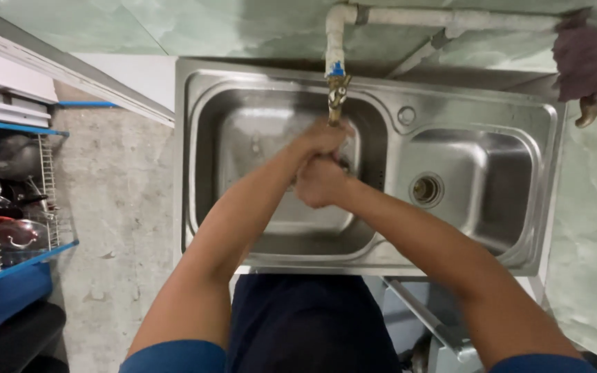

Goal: The person places a blue bowl and a glass lid into a drying rack. They then pick up a dark cloth from the sink, turn on the tap, and wash the cloth under running water. After rinsing, they wring out the cloth and hang it on a pipe above the sink to dry.

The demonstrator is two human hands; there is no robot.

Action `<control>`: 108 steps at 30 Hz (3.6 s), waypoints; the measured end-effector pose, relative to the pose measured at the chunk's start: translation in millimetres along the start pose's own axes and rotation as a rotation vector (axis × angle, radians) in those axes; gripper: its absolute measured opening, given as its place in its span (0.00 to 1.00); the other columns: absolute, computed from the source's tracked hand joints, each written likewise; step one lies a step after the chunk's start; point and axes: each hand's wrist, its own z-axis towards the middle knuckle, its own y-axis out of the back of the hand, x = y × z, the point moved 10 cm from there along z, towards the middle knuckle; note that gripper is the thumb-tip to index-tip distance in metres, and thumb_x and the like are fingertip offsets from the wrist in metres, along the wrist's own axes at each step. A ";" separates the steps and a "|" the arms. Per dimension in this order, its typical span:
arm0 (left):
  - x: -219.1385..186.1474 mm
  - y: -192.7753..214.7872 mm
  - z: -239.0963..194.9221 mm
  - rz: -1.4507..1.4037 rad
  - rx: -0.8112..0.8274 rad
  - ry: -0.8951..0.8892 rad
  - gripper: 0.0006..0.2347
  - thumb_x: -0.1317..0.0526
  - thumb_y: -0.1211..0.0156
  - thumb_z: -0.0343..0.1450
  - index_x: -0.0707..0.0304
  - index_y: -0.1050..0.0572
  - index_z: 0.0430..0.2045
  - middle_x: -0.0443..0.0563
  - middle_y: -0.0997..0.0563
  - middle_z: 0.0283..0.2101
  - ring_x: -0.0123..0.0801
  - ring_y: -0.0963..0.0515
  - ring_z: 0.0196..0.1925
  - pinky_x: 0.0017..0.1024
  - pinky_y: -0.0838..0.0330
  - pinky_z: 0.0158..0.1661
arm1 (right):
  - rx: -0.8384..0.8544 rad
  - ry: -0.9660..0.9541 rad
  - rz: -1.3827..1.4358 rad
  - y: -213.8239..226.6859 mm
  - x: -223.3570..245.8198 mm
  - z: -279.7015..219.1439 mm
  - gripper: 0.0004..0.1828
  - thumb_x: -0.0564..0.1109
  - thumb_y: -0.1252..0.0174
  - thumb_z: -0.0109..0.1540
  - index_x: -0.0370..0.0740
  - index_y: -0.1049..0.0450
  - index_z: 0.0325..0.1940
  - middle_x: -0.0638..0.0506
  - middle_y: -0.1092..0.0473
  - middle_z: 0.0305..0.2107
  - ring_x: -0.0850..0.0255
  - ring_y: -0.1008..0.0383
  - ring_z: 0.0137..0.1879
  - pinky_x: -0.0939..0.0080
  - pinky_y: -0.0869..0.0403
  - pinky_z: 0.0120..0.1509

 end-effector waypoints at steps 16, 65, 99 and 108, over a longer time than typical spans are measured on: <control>-72.1 60.5 -96.1 0.334 -0.955 -0.529 0.13 0.60 0.44 0.72 0.62 0.27 0.50 0.63 0.18 0.32 0.55 0.18 0.36 0.49 0.25 0.35 | -1.098 -1.153 1.531 18.6 -106.3 -110.5 0.28 0.65 0.52 0.69 0.47 0.38 0.66 0.49 0.36 0.58 0.52 0.33 0.64 0.46 0.31 0.67; -5.0 -51.2 -118.6 -0.178 0.229 -0.043 0.23 0.44 0.48 0.76 0.69 0.23 0.49 0.59 0.19 0.46 0.48 0.17 0.45 0.38 0.22 0.44 | -0.985 -0.313 0.766 69.0 -26.9 -170.5 0.18 0.58 0.37 0.64 0.44 0.32 0.42 0.50 0.29 0.41 0.54 0.28 0.49 0.52 0.27 0.53; 201.3 73.0 -32.7 0.208 -0.973 -0.140 0.20 0.55 0.36 0.70 0.68 0.26 0.52 0.69 0.19 0.52 0.58 0.22 0.56 0.46 0.28 0.54 | -1.184 -0.863 2.852 -153.5 -126.1 -20.7 0.12 0.47 0.46 0.70 0.36 0.25 0.39 0.47 0.25 0.33 0.54 0.21 0.43 0.54 0.19 0.54; 261.0 9.1 -3.7 0.251 -0.541 0.504 0.44 0.40 0.29 0.64 0.80 0.44 0.63 0.75 0.32 0.63 0.62 0.34 0.67 0.47 0.42 0.67 | -1.031 -0.647 2.892 -57.5 -115.4 -18.4 0.17 0.53 0.41 0.69 0.39 0.27 0.33 0.47 0.25 0.29 0.55 0.21 0.38 0.61 0.20 0.44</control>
